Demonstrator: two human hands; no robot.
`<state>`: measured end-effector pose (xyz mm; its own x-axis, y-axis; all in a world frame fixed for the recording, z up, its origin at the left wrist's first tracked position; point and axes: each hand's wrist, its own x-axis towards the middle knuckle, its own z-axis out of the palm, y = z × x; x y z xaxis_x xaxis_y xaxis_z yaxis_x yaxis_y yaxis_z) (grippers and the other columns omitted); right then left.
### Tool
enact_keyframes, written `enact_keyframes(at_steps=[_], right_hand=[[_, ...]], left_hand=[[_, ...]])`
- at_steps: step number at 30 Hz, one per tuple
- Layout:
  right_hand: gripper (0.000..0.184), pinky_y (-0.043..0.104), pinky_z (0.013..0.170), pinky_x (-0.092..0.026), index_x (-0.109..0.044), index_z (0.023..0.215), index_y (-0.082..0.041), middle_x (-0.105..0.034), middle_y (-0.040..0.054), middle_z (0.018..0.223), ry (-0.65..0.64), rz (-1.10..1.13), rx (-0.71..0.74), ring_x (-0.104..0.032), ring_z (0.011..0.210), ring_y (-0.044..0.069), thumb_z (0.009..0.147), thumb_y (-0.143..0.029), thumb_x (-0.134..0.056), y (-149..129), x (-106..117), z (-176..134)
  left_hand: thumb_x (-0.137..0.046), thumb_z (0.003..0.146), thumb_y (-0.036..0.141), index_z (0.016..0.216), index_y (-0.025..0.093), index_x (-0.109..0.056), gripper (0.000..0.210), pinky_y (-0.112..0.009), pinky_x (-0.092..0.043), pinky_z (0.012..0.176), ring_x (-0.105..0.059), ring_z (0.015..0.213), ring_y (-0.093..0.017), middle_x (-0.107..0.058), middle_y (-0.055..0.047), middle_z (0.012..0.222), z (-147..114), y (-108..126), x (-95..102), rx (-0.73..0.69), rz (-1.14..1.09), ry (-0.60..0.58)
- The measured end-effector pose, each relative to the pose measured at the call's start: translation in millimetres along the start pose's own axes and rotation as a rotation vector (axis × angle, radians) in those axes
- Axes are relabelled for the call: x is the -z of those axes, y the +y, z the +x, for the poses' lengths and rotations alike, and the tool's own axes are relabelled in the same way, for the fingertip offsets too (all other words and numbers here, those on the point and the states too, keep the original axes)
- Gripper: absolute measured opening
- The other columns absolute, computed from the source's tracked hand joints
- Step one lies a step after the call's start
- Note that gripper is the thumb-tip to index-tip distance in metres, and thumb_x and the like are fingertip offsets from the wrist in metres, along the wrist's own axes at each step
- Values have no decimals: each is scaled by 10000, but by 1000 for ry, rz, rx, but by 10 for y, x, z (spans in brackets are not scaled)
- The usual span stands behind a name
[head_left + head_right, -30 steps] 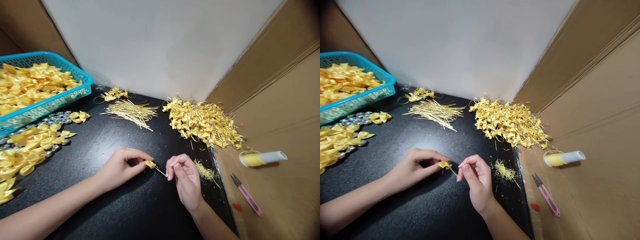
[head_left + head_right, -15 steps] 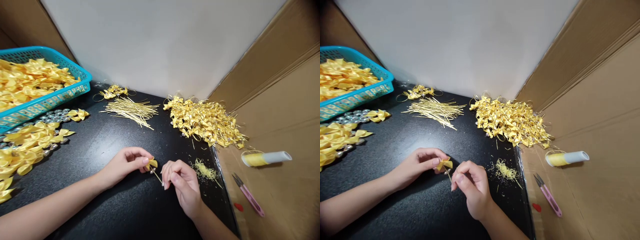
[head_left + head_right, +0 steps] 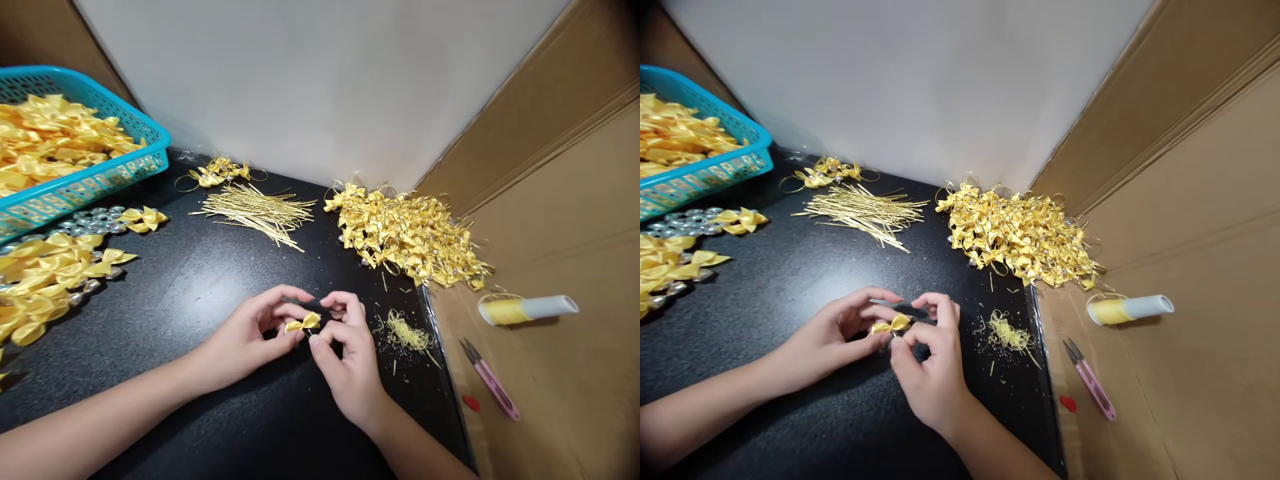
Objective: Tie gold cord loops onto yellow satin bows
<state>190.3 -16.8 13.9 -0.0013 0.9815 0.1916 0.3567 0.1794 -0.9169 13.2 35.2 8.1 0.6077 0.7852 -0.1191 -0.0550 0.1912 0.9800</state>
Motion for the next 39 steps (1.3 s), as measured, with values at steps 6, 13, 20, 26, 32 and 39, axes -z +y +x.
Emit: enact_keyframes(at_steps=[6,13,20,26,32,39], right_hand=[[193,332,875,-471,-672,672,-182,-571,80,1018,-28,132,-35,-587,1007,199,852,-175,-604,-16,-46,25],[205,261,711,-478,-670,687,-174,-608,33,797,-24,164,-14,-599,777,144,875,-151,-590,-4,-44,24],[241,239,657,-471,-683,682,-188,-620,14,740,50,274,-82,-592,715,126,907,-207,-598,23,-67,32],[247,238,648,-491,-680,688,-190,-633,19,742,139,320,-120,-602,712,129,915,-238,-594,15,-123,8],[246,258,652,-503,-677,681,-182,-633,29,734,151,286,-108,-608,709,141,909,-240,-602,37,-107,8],[226,257,653,-492,-697,700,-195,-662,22,734,104,265,-58,-622,715,138,907,-212,-608,7,-99,-4]], left_hand=[[-689,860,249,1087,199,-514,292,-226,-485,703,-586,750,-100,-669,-26,972,2,-18,-40,-30,-12,22],[-715,824,278,843,161,-600,165,-201,-435,606,-504,647,-90,-564,33,723,14,27,-33,14,51,65],[-727,772,271,706,166,-711,125,-208,-466,597,-582,614,-113,-681,1,640,10,85,-30,18,125,184],[-737,755,278,690,162,-693,140,-209,-497,579,-613,591,-122,-690,-3,627,8,74,-113,25,76,324],[-651,839,159,861,195,-658,44,-249,-523,690,-641,748,-155,-683,-29,813,-15,102,16,-341,407,250],[-604,867,152,820,205,-670,96,-272,-490,763,-630,817,-176,-667,-45,849,-7,148,49,-430,673,135]])
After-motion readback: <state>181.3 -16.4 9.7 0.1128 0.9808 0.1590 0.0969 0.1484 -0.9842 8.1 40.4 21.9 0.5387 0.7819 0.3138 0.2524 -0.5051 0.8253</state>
